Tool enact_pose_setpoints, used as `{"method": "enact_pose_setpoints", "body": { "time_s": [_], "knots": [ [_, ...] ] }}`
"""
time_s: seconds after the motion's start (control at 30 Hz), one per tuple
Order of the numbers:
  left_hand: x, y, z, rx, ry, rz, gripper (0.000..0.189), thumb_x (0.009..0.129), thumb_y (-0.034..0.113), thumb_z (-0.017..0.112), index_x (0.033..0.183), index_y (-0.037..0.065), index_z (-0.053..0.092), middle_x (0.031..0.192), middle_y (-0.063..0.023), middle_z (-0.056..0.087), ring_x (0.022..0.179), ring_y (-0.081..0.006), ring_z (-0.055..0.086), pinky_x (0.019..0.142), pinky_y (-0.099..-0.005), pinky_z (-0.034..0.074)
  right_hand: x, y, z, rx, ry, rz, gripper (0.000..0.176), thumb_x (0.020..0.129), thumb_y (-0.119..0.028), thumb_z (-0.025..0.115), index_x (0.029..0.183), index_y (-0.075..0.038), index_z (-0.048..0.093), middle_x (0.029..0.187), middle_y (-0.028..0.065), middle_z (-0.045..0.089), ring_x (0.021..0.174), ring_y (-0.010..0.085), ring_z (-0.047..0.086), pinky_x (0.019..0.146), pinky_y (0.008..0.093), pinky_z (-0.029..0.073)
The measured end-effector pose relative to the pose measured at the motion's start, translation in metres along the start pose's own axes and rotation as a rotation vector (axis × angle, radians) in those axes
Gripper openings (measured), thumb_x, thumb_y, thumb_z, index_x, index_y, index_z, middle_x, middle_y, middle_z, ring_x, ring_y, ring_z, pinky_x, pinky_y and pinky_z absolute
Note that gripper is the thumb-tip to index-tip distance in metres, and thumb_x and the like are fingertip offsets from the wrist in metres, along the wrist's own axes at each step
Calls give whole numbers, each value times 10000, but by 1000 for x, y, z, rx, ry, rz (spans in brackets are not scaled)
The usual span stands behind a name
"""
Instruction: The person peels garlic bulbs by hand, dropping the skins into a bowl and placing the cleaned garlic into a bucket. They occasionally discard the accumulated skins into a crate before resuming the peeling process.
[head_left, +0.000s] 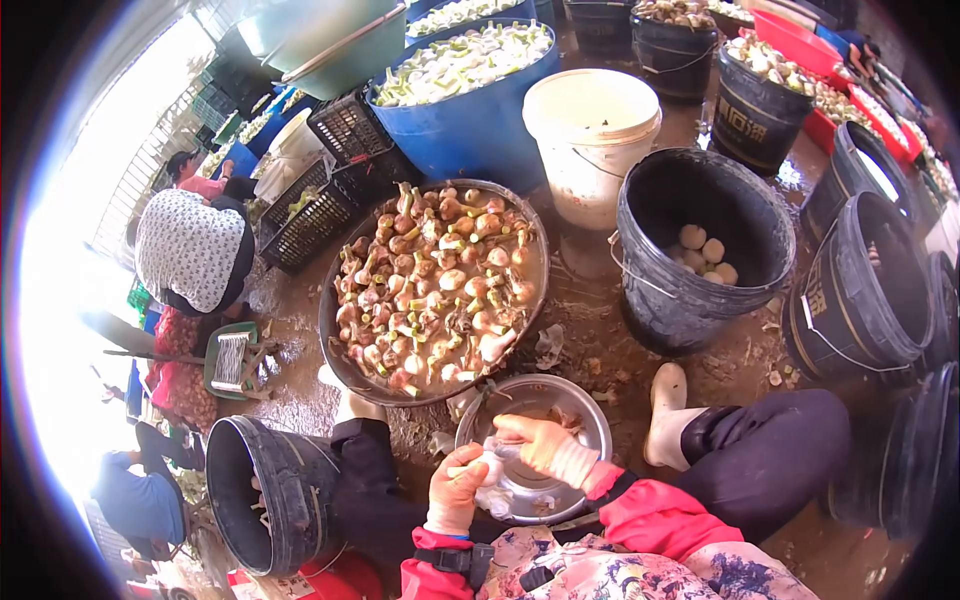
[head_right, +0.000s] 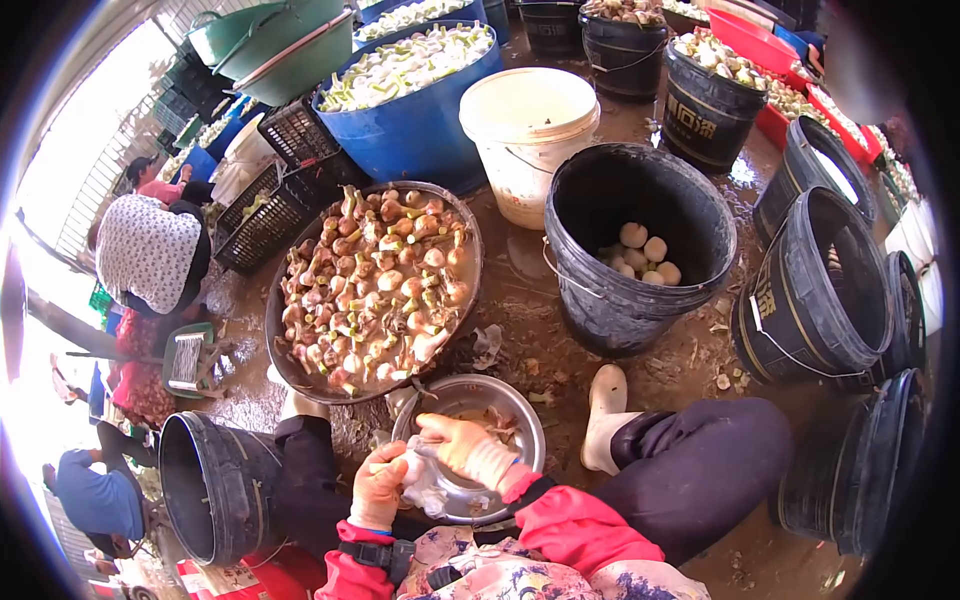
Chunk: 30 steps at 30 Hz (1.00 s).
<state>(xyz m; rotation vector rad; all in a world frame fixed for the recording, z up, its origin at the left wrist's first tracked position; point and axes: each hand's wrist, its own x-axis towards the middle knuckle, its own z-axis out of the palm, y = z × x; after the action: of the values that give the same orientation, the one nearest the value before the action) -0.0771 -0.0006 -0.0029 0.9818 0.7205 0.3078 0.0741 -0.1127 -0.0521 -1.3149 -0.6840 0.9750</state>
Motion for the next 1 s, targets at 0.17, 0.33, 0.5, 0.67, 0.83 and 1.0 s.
{"method": "enact_pose_setpoints", "body": {
  "time_s": [0.17, 0.33, 0.5, 0.67, 0.83, 1.0],
  "knots": [
    [11, -14, -3, -152, 8, 49, 377, 845, 246, 677, 1117, 8, 571, 1023, -91, 629, 909, -214, 618, 802, -357, 517, -6, -39, 1, 137, 148, 15, 324, 855, 2, 580, 1178, 12, 547, 980, 97, 643, 861, 147, 618, 778, 256, 490],
    [5, -16, -23, -442, 132, -67, 292, 883, 287, 618, 1096, 90, 579, 1018, -74, 631, 913, -227, 614, 734, -400, 542, -6, -63, -34, 722, 351, 78, 257, 872, -48, 598, 1121, 6, 565, 824, 82, 614, 715, 156, 595, 689, 271, 501],
    [5, -20, -33, -540, 176, -112, 417, 905, 437, 528, 1106, 74, 575, 1017, -85, 629, 881, -268, 610, 653, -337, 535, -1, -31, -46, 446, 239, 40, 308, 872, -26, 554, 1180, -23, 561, 930, 113, 649, 734, 185, 622, 730, 305, 520],
    [13, -39, -28, -433, 168, -157, 289, 929, 361, 530, 1065, 112, 582, 997, -45, 626, 861, -184, 587, 672, -325, 506, -1, 13, -12, -503, -122, -77, 546, 707, 29, 528, 1246, -61, 540, 1028, 88, 662, 815, 158, 627, 740, 252, 494],
    [10, 4, -47, -621, 363, 23, 306, 924, 365, 538, 1091, 113, 582, 1021, -57, 636, 886, -214, 599, 723, -357, 503, 8, 22, -22, -288, -53, 93, 510, 714, 104, 509, 1202, -29, 574, 1103, 108, 632, 909, 144, 608, 836, 255, 476],
    [11, 86, -154, 117, 767, 906, 333, 970, 305, 451, 1129, 25, 538, 1102, -99, 606, 1046, -254, 555, 931, -359, 437, 18, 56, -31, -192, 192, 207, 401, 734, 79, 505, 1106, -6, 628, 1032, 117, 665, 986, 191, 623, 887, 273, 463]
  ]
}}
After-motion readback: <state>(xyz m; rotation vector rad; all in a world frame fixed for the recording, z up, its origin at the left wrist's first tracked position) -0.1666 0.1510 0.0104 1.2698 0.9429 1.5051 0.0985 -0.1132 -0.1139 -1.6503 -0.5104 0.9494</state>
